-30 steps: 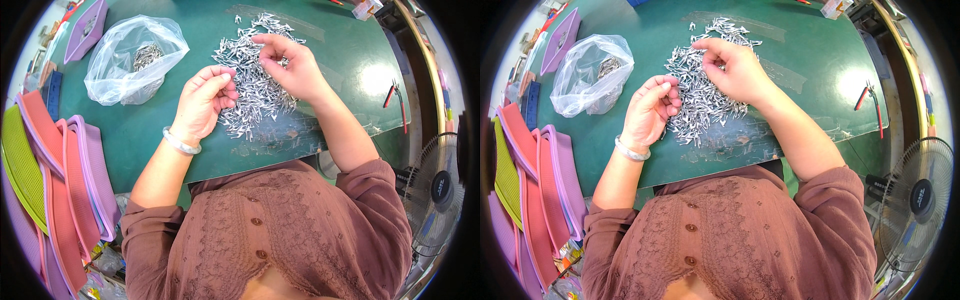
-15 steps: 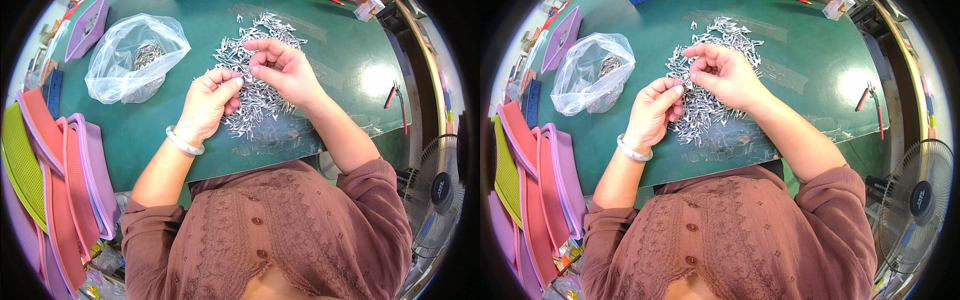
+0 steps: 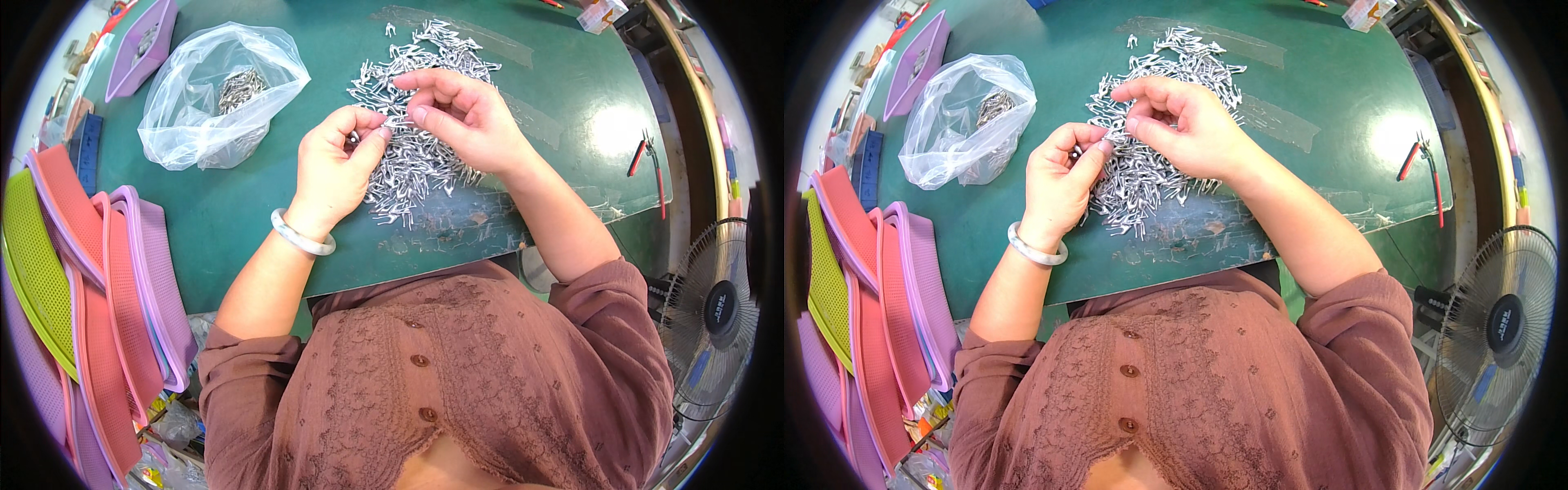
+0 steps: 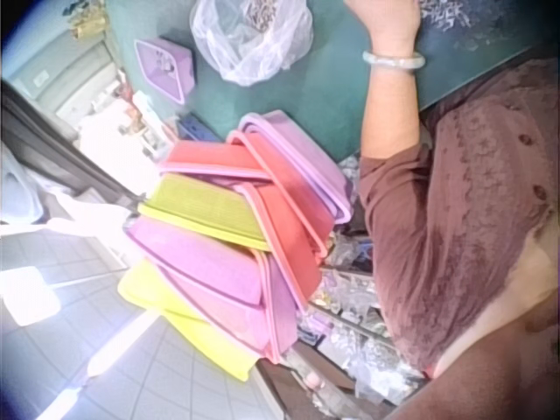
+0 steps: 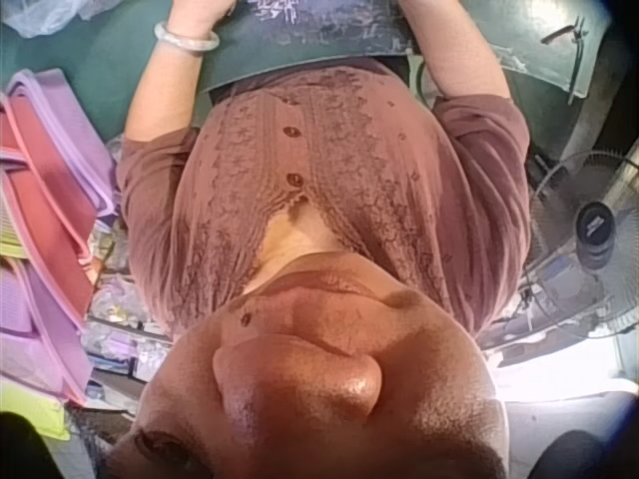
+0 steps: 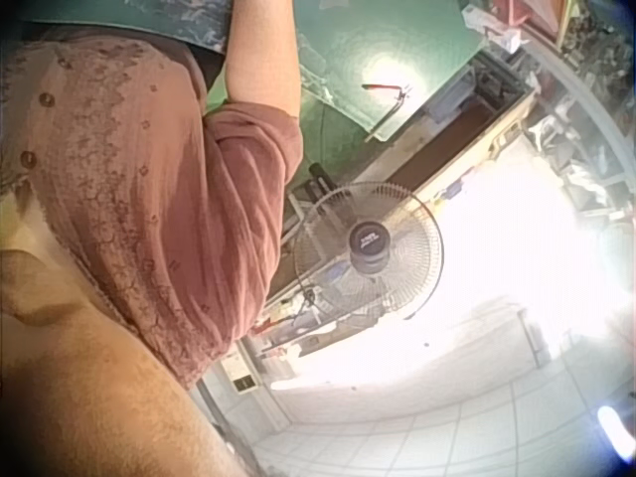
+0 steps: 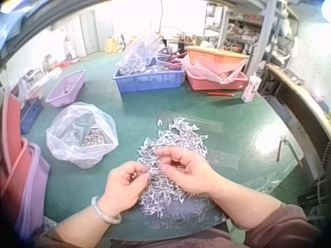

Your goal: The person sits at a green workbench and assembles small metal fasteners by hand. They pick up individual components from a pile, connect them, and place the finished items into a clear plastic bag. The workspace includes a stack of colorful plastic trays and a fan in the background.

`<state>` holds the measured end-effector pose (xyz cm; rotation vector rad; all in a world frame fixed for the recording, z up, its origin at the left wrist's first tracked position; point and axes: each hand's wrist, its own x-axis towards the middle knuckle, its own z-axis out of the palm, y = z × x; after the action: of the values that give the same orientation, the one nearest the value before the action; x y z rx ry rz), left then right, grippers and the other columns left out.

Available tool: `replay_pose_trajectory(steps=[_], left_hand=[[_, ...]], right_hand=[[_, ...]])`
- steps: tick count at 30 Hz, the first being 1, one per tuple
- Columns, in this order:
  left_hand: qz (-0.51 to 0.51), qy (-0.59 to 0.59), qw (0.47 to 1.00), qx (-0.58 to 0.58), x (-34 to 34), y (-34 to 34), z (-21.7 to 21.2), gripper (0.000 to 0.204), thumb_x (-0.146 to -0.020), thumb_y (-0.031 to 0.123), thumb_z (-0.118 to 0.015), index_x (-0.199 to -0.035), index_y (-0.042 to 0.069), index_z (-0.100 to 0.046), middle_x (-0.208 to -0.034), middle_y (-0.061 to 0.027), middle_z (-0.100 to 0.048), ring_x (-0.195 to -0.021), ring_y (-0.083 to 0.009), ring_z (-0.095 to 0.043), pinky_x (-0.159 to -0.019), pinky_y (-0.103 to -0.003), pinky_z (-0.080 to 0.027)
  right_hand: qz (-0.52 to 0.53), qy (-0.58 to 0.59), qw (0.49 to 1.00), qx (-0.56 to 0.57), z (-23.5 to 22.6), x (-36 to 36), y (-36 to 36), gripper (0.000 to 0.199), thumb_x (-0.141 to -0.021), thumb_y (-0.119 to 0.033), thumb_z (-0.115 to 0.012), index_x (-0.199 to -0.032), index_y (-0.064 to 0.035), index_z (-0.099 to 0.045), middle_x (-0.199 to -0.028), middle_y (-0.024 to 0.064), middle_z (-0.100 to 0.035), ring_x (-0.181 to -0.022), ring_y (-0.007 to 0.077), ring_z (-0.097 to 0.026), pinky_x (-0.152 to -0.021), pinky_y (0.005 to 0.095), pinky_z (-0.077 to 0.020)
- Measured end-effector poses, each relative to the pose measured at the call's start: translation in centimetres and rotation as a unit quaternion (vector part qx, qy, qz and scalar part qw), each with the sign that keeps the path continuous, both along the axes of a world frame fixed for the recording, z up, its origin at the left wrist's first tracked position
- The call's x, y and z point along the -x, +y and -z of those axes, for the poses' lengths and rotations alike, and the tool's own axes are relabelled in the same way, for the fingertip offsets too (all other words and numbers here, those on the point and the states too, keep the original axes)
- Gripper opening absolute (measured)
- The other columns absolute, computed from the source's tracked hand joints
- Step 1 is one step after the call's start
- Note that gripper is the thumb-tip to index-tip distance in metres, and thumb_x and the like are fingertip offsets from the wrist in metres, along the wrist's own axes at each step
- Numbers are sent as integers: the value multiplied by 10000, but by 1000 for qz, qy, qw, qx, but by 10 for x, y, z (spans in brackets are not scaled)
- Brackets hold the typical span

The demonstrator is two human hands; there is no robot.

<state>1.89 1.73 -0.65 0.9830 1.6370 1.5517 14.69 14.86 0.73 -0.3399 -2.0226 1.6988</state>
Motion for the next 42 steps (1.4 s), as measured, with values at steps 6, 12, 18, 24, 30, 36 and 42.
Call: replay_pose_trajectory(steps=[6,12,18,24,30,36,42], left_hand=[[-16,55,998,-30,-1,1,2,114,-794,61,-629,-892,6,-610,-715,33,-550,-625,-26,-458,-557,-175,-406],[11,-79,997,-1,0,0,-2,125,-822,34,-591,-946,15,-586,-716,43,-509,-570,-17,-451,-485,-151,-355],[42,-196,979,38,1,-1,-9,126,-838,56,-573,-957,17,-566,-714,19,-523,-538,-32,-459,-449,-148,-344],[70,-316,945,47,8,-1,-9,135,-864,77,-516,-968,-1,-552,-745,-45,-580,-578,-92,-540,-469,-178,-406],[126,-397,909,16,18,-2,-6,189,-879,84,-474,-1018,-22,-544,-860,-128,-624,-733,-188,-633,-639,-265,-531],[107,-389,915,-7,16,-2,-5,189,-875,61,-493,-1038,-20,-545,-913,-131,-619,-801,-193,-631,-714,-276,-534],[65,-337,939,-12,13,-1,-5,192,-851,13,-527,-1038,-20,-549,-905,-89,-607,-796,-165,-621,-707,-261,-529]], right_hand=[[-17,-4,1000,-6,0,0,1,336,-799,-20,-582,-1128,10,-518,-730,-18,-564,-684,50,-513,-651,206,-430],[-9,1,1000,-2,3,1,2,345,-802,-10,-571,-1140,10,-503,-725,-19,-554,-687,51,-512,-652,206,-427],[3,1,1000,4,2,1,2,337,-804,-5,-564,-1135,8,-504,-730,-17,-554,-689,52,-513,-658,208,-428],[12,9,1000,-5,3,1,1,360,-813,1,-562,-1164,1,-486,-771,-3,-565,-725,55,-522,-681,201,-430],[2,30,999,-29,3,1,0,407,-823,31,-553,-1216,-7,-456,-856,27,-587,-809,71,-542,-731,200,-434],[12,38,995,-90,1,0,-1,424,-803,48,-566,-1211,-15,-472,-888,47,-611,-842,88,-563,-755,219,-445],[40,57,987,-142,5,2,2,371,-766,12,-598,-1128,-58,-553,-818,45,-640,-763,116,-597,-705,252,-485]])
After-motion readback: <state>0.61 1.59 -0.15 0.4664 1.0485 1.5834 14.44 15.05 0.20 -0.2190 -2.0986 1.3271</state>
